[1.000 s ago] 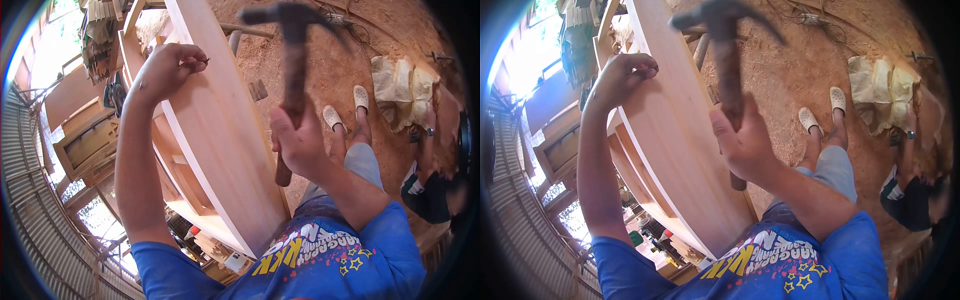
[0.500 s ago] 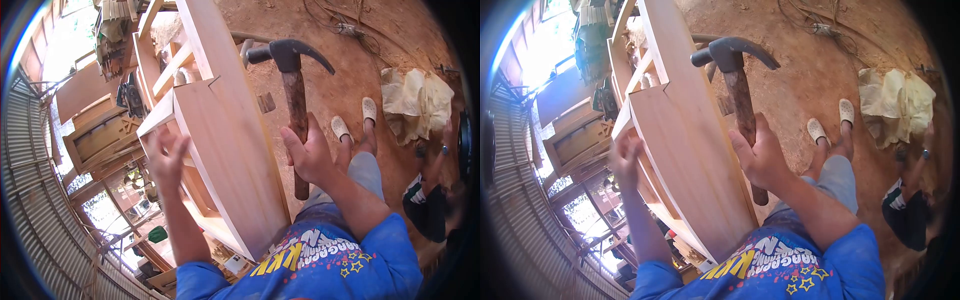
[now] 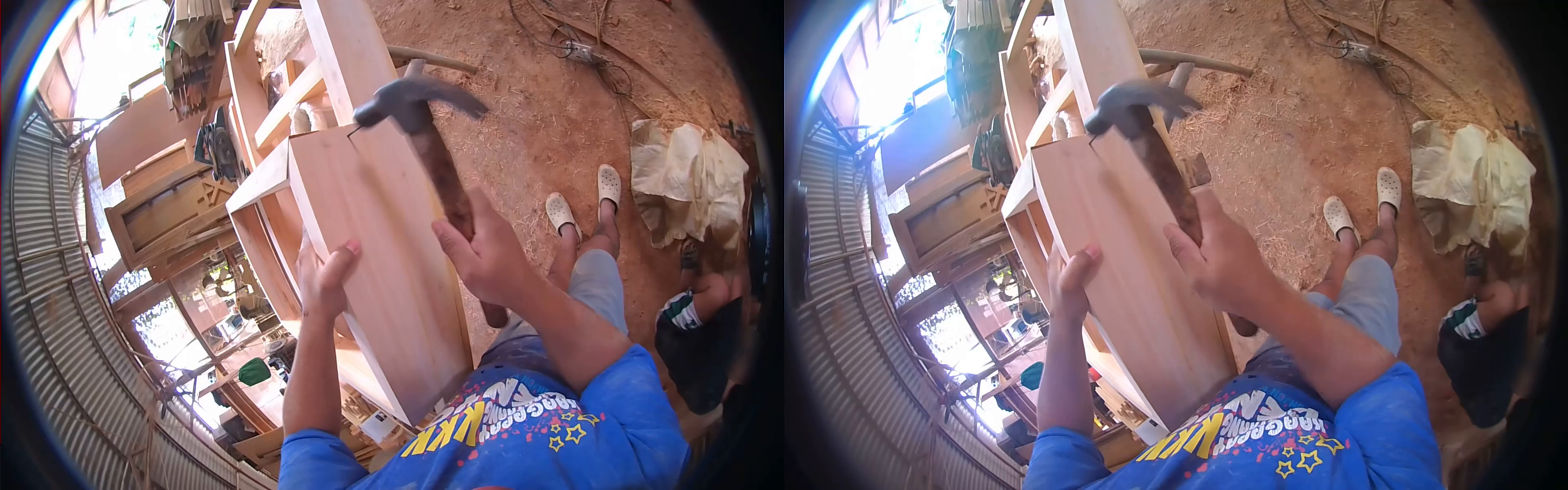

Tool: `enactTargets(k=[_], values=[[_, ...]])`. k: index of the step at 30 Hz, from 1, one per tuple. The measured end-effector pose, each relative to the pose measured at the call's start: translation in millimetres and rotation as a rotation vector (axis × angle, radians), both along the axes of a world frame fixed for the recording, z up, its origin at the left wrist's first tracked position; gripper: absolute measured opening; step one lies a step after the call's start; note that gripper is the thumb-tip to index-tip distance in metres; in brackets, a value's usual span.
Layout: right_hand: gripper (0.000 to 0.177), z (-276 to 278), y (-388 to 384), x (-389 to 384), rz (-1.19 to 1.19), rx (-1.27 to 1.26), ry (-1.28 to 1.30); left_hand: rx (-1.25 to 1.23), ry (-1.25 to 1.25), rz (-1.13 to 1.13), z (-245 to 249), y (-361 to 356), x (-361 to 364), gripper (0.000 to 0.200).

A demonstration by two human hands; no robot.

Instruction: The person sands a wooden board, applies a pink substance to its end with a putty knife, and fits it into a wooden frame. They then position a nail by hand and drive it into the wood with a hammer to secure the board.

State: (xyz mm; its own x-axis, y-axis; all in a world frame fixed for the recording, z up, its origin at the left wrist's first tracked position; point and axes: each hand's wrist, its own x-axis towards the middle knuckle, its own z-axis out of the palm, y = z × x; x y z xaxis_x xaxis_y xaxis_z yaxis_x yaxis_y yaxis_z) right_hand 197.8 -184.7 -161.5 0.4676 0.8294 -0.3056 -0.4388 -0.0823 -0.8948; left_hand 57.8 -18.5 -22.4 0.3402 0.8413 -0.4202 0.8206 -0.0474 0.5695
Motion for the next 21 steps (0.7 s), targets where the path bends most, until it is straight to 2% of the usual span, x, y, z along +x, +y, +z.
enactTargets(k=[3, 5, 10, 13, 14, 17, 18, 21], values=[[0.035, 6, -8, 9, -0.099, 0.009, 0.15, -0.011, 0.002, 0.037, -1, 1, 1, 0.067], [0.021, -4, -15, 9, -0.283, 0.169, 0.189, -0.003, -0.006, 0.039, -1, 0, 2, 0.068], [0.01, 25, -15, 34, -0.696, 0.471, 0.397, 0.007, -0.011, 0.048, -1, -1, 4, 0.069], [0.014, 12, -15, 16, -0.394, 0.204, 0.289, 0.049, 0.021, 0.037, 1, -2, 7, 0.07], [0.015, -10, -10, 2, -0.275, 0.166, 0.234, 0.055, 0.021, 0.031, 0, -2, 8, 0.071], [0.019, -1, -6, 23, 0.056, -0.001, 0.192, 0.05, 0.014, 0.058, 0, -5, 7, 0.073], [0.019, 1, -9, 22, -0.011, -0.015, 0.135, 0.045, 0.004, 0.069, -1, -5, 8, 0.073], [0.018, 7, -26, 25, -0.285, 0.095, 0.209, 0.042, -0.002, 0.071, -2, -3, 7, 0.074]])
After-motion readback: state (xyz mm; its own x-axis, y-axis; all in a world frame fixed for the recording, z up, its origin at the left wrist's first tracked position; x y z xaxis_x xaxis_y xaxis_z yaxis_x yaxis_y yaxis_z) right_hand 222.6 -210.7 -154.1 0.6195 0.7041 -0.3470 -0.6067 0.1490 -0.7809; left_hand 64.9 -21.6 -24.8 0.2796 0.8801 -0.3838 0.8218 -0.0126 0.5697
